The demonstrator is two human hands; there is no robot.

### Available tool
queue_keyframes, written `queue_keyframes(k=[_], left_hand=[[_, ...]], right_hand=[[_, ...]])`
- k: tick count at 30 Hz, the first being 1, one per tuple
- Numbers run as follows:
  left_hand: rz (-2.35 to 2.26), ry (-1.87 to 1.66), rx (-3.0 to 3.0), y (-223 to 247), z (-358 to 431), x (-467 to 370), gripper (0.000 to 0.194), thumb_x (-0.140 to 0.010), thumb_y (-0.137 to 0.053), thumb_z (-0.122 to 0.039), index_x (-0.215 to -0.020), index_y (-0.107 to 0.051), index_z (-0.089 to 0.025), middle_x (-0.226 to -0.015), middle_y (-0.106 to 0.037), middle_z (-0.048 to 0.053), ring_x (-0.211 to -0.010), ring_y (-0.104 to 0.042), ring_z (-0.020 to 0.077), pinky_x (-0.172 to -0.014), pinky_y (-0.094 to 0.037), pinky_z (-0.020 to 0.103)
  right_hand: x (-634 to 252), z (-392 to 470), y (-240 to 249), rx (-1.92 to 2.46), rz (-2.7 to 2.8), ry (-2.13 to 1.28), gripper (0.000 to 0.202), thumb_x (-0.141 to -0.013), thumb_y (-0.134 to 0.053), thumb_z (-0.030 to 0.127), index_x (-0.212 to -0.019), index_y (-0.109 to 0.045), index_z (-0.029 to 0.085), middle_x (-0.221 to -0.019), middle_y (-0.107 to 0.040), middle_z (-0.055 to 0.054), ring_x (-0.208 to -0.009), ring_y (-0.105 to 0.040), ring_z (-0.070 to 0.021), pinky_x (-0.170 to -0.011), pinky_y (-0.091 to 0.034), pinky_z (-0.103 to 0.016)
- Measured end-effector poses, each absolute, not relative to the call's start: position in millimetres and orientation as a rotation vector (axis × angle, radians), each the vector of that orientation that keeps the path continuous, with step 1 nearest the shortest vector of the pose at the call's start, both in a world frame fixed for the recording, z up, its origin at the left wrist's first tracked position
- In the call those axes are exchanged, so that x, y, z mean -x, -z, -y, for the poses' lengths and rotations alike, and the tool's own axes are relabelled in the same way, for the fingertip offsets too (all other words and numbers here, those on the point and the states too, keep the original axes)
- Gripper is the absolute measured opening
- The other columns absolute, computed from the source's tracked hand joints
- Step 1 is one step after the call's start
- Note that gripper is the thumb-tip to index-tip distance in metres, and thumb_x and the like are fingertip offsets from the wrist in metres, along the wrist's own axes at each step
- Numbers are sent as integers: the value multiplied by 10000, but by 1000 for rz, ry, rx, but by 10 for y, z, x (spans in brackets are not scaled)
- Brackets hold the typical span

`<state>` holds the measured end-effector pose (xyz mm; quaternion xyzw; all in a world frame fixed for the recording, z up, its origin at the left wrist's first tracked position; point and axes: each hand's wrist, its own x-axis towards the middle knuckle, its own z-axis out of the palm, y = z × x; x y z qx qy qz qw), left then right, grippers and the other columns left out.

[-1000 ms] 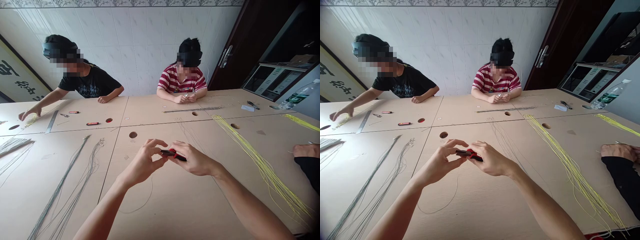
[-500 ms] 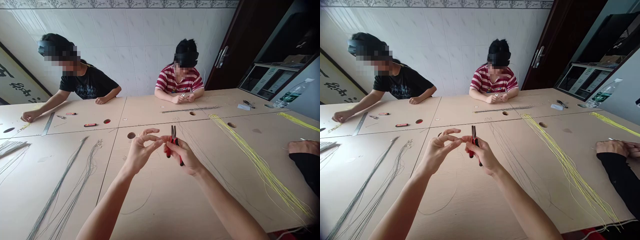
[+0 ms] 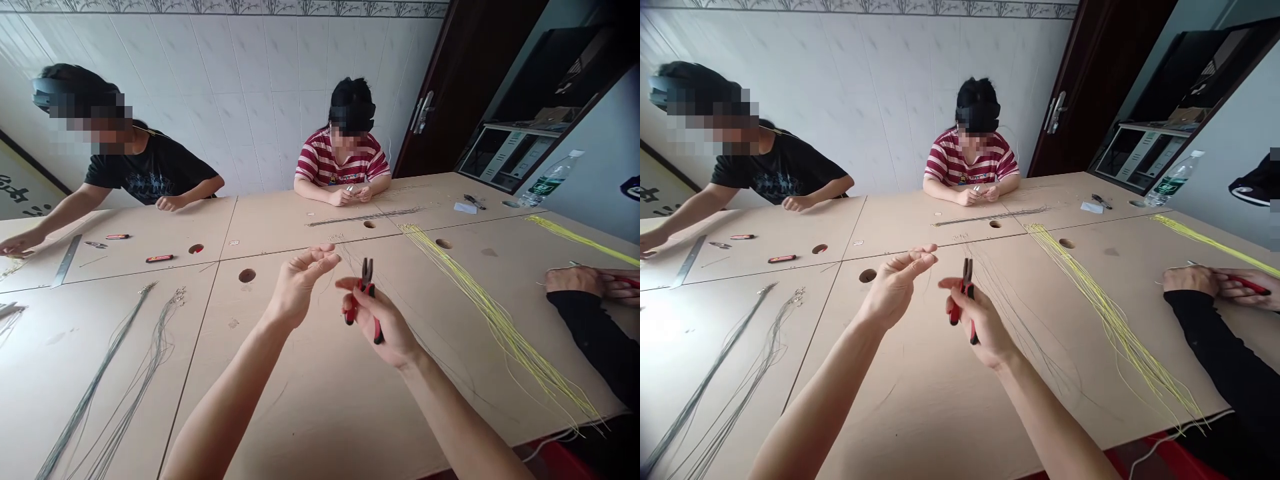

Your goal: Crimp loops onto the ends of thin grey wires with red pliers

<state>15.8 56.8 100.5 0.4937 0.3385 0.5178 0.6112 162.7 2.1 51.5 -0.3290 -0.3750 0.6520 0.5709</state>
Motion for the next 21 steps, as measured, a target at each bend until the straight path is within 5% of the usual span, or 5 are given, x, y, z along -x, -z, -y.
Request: queue_keyframes(k=[3,8,21], left_hand=[[-751,-1141,-1217,-1046,-548,-250,147,-763,-746,-298,-643,-703,-226,-827,-723,39,-1295,-471,266,-1073,-316,442],[-820,-1173,-1164,-1004,-652,-345,115,-717,-779,-285,-659,-706,-216,-1165,-681,26,-1288,-481,262,-1068,-324,417],[-1023,-1270,-1101,-885,-1614,-532,200,-662,-806,-372,-729,-704,-213,-1154,-705,39,-1281,-471,279,-1054,-289,425]], right_hand=[[-1599,-119,-567,705,832,-1565,230,-878,-608,371,-1054,-641,226,-925,-555,-44,-765,-457,-153,-664,-402,-279],[-1572,-89,-602,622,742,-1720,187,-839,-650,375,-798,-567,212,-737,-423,13,-701,-427,-140,-712,-438,-300],[-2383,492,-295,1002,765,-1522,238,-891,-600,396,-741,-504,239,-724,-450,11,-683,-428,-152,-669,-404,-299]])
